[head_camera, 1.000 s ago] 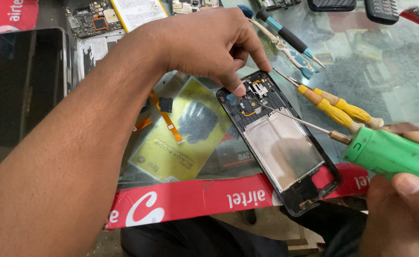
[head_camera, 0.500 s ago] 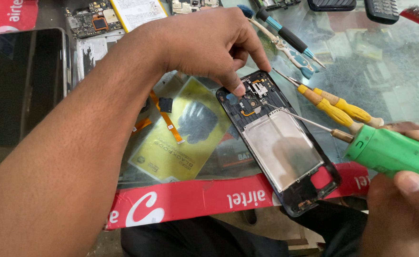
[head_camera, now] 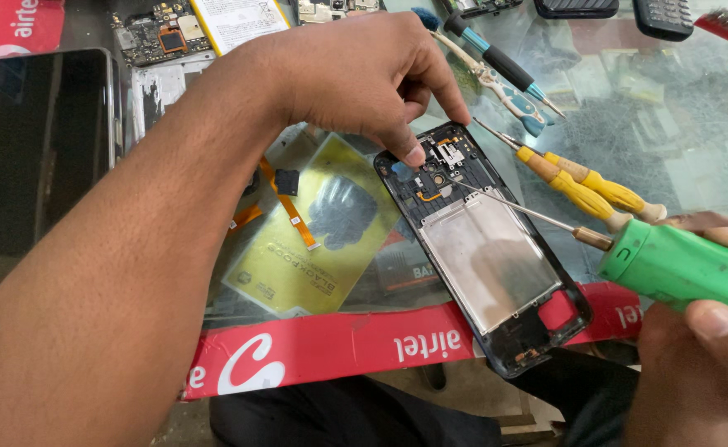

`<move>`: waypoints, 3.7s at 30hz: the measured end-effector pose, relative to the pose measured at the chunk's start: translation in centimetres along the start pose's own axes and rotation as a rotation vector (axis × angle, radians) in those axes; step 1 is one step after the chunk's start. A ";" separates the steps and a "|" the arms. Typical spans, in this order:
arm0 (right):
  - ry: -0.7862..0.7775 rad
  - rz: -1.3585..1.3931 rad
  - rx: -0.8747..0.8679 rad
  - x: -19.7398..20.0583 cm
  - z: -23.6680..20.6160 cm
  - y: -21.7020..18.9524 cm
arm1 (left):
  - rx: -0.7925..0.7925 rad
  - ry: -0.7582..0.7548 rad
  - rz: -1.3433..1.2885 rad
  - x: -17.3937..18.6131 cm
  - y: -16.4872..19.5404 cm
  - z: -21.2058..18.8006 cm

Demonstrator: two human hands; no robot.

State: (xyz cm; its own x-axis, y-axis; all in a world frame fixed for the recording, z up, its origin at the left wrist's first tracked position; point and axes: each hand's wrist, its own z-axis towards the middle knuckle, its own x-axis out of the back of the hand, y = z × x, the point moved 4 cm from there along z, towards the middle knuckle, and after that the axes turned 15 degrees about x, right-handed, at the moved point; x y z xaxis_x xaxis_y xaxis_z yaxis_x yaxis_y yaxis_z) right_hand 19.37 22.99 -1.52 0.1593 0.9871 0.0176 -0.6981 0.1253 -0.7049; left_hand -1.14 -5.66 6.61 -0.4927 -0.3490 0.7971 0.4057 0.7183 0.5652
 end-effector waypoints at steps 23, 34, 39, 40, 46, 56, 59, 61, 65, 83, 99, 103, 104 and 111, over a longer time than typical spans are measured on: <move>0.035 -0.013 -0.025 -1.2 0.7 -0.7 | 0.005 -0.017 0.003 0.0 0.0 0.0; 0.026 -0.009 -0.003 -0.8 0.6 -0.2 | 0.007 -0.011 -0.004 0.0 0.0 0.0; 0.039 0.030 -0.004 -0.9 0.4 -0.3 | -0.004 -0.016 -0.008 0.0 0.0 0.0; 0.040 0.025 -0.003 -1.0 0.3 -0.4 | -0.003 -0.019 -0.012 0.0 0.0 0.0; 0.055 0.038 -0.001 -1.0 0.4 -0.3 | -0.006 -0.031 -0.034 -0.1 0.0 0.0; 0.033 0.042 -0.008 -0.6 0.5 0.0 | 0.036 -0.012 -0.031 0.0 0.1 -0.2; -0.010 0.025 0.007 -0.6 0.8 0.0 | 0.024 -0.016 -0.031 0.0 0.2 -0.2; -0.020 0.008 0.010 -0.7 1.0 -0.1 | 0.020 -0.015 -0.023 0.0 0.2 -0.2; -0.019 0.019 -0.001 -0.8 0.9 -0.2 | 0.034 0.000 0.004 0.0 0.2 -0.2; -0.006 0.002 0.003 -0.7 0.6 -0.1 | 0.026 -0.011 -0.016 -0.1 0.1 -0.1; 0.034 -0.071 -0.024 -2.3 0.5 -1.8 | 0.002 -0.026 -0.009 -0.1 0.1 -0.1; 0.023 -0.069 -0.020 -2.0 0.9 -1.4 | 0.012 -0.009 0.006 0.0 0.1 -0.1; 0.021 -0.074 -0.015 -2.0 0.9 -1.3 | 0.014 -0.012 0.006 0.0 0.1 -0.1; 0.029 -0.115 -0.037 -1.7 0.1 -1.4 | 0.008 -0.024 -0.020 -0.1 0.1 -0.1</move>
State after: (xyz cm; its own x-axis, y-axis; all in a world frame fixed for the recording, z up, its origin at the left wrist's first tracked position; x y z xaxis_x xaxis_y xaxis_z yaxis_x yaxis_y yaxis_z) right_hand 19.99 21.18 -0.45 0.2573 0.9630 0.0801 -0.6476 0.2333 -0.7254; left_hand -1.02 -5.63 6.61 -0.5190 -0.3484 0.7805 0.3895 0.7164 0.5788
